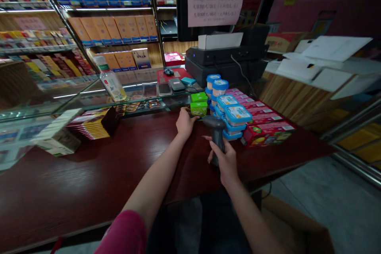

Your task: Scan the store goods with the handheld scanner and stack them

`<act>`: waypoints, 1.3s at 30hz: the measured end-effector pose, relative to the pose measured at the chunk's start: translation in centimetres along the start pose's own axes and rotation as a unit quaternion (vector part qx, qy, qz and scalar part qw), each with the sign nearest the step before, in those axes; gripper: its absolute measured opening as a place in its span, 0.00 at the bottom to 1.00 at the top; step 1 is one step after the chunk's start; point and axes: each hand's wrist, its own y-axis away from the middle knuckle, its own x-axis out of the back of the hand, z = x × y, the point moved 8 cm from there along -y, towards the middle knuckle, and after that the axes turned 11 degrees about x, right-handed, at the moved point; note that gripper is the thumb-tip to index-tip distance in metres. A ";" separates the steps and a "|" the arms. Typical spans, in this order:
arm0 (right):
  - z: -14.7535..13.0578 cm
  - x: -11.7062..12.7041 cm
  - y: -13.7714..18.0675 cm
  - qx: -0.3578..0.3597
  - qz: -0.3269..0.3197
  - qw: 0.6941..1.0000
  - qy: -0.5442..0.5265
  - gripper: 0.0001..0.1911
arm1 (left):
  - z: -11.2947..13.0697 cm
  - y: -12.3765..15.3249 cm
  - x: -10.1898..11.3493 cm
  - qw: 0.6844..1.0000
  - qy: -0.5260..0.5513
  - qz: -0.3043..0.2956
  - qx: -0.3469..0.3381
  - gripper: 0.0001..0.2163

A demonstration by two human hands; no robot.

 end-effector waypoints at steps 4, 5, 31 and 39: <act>0.0 -0.4 0.0 -0.009 -0.028 1.000 0.003 0.23 | 0.3 -0.7 -0.8 1.000 -0.001 0.010 0.003 0.22; 0.0 -0.4 0.1 -0.009 -0.030 1.000 0.001 0.23 | 0.5 -0.9 -1.0 1.000 -0.009 0.009 -0.002 0.21; -2.0 -19.7 7.2 -0.075 -0.381 0.919 -0.065 0.23 | -18.7 9.8 38.0 0.927 -0.207 0.313 0.024 0.48; 0.7 -23.5 8.7 -0.161 -0.443 0.871 -0.139 0.22 | -24.9 7.5 41.7 0.887 -0.022 0.436 0.154 0.52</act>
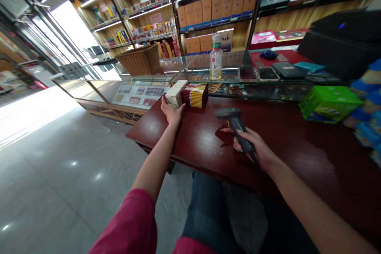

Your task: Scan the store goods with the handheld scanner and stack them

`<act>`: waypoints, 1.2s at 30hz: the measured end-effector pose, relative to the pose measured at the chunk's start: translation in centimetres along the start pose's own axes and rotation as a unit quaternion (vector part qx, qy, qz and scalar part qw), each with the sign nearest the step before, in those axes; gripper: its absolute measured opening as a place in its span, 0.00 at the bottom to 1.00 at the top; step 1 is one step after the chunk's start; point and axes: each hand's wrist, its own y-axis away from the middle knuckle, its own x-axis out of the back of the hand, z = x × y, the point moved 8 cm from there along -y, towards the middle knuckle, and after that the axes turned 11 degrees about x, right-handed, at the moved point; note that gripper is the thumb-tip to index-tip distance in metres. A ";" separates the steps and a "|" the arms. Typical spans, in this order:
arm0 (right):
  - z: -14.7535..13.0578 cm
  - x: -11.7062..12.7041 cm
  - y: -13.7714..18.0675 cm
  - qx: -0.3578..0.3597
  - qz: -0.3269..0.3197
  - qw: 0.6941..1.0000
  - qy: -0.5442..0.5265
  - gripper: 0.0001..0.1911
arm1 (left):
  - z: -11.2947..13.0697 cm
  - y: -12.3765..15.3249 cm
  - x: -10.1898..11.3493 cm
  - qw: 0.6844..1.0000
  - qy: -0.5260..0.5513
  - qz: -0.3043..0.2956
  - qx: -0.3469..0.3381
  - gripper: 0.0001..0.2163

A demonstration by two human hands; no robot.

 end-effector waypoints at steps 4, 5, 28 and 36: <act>0.8 0.8 0.1 0.001 0.001 1.000 -0.002 0.20 | -1.6 -1.7 -0.5 0.998 0.047 -0.002 0.051 0.33; 1.0 0.8 0.1 0.004 -0.004 1.000 -0.004 0.20 | -1.9 -1.9 -0.4 0.996 0.059 0.001 0.065 0.30; 0.5 -1.0 0.5 0.039 -0.057 0.995 0.073 0.25 | 1.3 7.0 -4.8 0.907 0.226 -0.332 0.124 0.23; 0.6 -0.7 0.4 0.053 -0.026 0.995 0.078 0.23 | 0.9 6.9 -4.9 0.927 0.162 -0.313 0.131 0.18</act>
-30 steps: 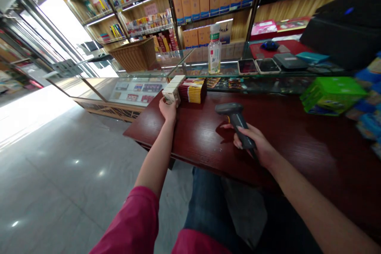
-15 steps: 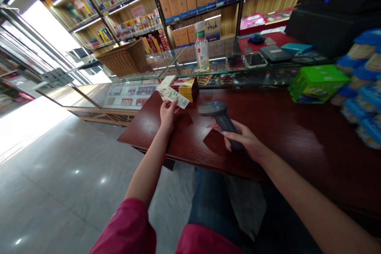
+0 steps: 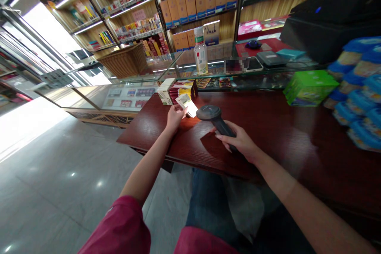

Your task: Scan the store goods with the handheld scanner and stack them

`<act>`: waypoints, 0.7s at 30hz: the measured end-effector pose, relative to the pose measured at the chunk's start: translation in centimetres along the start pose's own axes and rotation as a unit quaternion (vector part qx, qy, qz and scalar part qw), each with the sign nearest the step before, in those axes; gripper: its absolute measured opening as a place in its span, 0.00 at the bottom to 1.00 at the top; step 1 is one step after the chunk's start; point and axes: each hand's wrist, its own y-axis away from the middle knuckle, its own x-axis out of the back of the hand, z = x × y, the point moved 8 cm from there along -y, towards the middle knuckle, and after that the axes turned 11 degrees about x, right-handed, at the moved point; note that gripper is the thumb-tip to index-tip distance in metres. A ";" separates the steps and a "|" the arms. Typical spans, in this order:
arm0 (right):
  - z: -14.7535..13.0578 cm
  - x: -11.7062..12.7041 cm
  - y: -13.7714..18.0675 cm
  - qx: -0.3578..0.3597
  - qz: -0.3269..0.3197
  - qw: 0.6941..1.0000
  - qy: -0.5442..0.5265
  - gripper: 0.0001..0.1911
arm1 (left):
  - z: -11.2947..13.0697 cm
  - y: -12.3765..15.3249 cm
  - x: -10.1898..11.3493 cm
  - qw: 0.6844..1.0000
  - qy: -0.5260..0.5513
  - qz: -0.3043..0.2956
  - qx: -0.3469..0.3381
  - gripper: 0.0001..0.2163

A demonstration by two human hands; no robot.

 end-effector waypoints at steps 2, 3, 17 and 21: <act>-0.1 0.0 0.1 -0.004 -0.004 1.000 0.001 0.23 | -0.2 -0.2 0.1 1.000 -0.008 0.010 0.000 0.18; -0.2 0.0 0.1 -0.005 -0.003 1.000 -0.002 0.23 | -0.1 -0.4 0.0 1.000 -0.011 0.007 -0.012 0.18; -3.2 9.9 4.3 0.095 0.291 0.952 -0.011 0.21 | 3.3 2.5 -2.9 0.922 -0.276 -0.101 -0.253 0.21; -5.5 14.4 8.7 0.108 0.286 0.950 0.056 0.24 | 3.2 4.1 -5.8 0.941 -0.227 -0.145 -0.206 0.22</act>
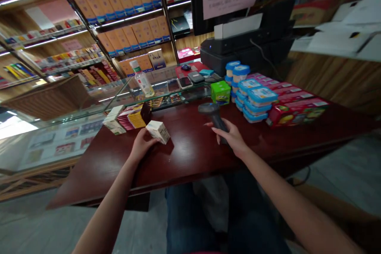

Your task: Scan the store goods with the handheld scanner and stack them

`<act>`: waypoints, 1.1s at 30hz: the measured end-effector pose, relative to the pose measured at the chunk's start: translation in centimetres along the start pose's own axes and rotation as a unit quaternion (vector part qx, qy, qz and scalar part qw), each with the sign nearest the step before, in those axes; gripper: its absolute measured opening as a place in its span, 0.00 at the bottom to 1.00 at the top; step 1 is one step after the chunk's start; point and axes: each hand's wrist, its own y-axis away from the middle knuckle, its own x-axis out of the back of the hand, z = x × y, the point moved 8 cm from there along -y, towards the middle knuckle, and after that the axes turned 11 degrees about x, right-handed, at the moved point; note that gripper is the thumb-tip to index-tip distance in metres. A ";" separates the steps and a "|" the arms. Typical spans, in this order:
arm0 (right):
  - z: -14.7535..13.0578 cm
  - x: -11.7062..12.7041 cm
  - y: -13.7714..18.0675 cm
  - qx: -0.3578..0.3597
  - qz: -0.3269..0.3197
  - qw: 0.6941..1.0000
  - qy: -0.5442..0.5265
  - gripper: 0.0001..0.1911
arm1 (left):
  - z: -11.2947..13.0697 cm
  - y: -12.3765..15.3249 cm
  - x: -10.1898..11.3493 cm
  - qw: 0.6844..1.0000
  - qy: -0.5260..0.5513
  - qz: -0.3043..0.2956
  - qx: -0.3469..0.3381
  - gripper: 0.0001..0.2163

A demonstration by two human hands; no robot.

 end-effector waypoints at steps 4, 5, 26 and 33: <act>-1.0 4.7 0.3 0.036 0.019 0.998 0.058 0.29 | 4.2 0.3 -6.5 0.999 0.025 -0.040 0.020 0.21; -1.2 5.5 0.4 0.043 0.035 0.996 0.063 0.30 | 5.5 0.3 -8.5 0.998 0.031 -0.043 0.018 0.21; -2.3 7.5 1.7 0.051 0.136 0.986 0.081 0.23 | 18.8 -5.8 -31.0 0.999 -0.035 -0.025 0.013 0.17; -2.3 7.6 1.8 0.049 0.129 0.985 0.100 0.24 | 18.2 -6.6 -31.5 0.999 0.005 -0.007 0.040 0.23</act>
